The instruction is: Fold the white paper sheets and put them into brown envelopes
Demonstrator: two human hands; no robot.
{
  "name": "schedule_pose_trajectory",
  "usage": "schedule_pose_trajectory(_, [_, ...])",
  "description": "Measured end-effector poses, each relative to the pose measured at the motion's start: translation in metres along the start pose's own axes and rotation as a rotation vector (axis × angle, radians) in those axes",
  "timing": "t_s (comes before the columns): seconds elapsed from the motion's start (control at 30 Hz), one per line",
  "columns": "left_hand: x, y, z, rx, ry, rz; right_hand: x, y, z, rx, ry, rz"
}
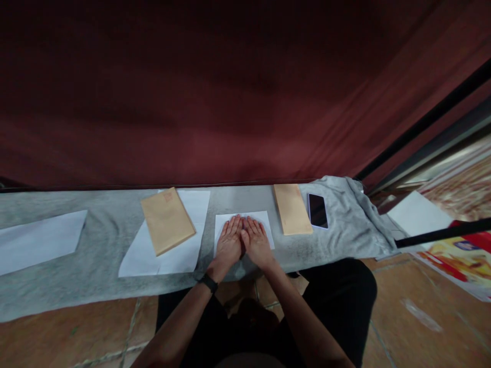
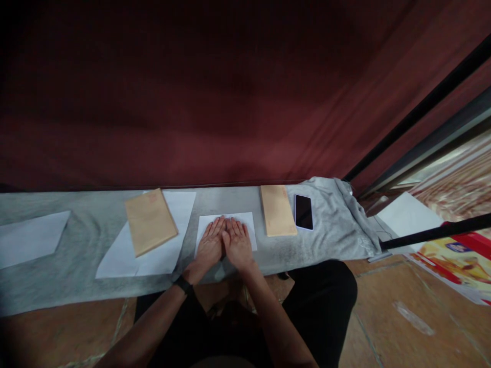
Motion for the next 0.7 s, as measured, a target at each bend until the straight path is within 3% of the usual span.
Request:
schedule_pose_trajectory(0.2, [-0.003,0.003,0.005,0.013,0.030,0.110,0.009,0.000,0.018,-0.026,0.033,-0.080])
schedule_pose_trajectory(0.33, [-0.005,0.010,0.007,-0.032,-0.014,0.130,0.010,-0.010,0.018,0.019,0.027,-0.130])
schedule_pose_trajectory(0.7, [-0.009,0.032,-0.004,-0.167,-0.099,0.134,0.000,-0.032,0.003,0.099,-0.126,-0.193])
Point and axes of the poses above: each hand's wrist, its own z-axis towards the middle knuckle, its own x-axis out of the palm, y = z × x, the point moved 7 cm from there along z, towards the middle knuckle, and after that the axes turned 2 degrees about -y, right-handed, at the moved point
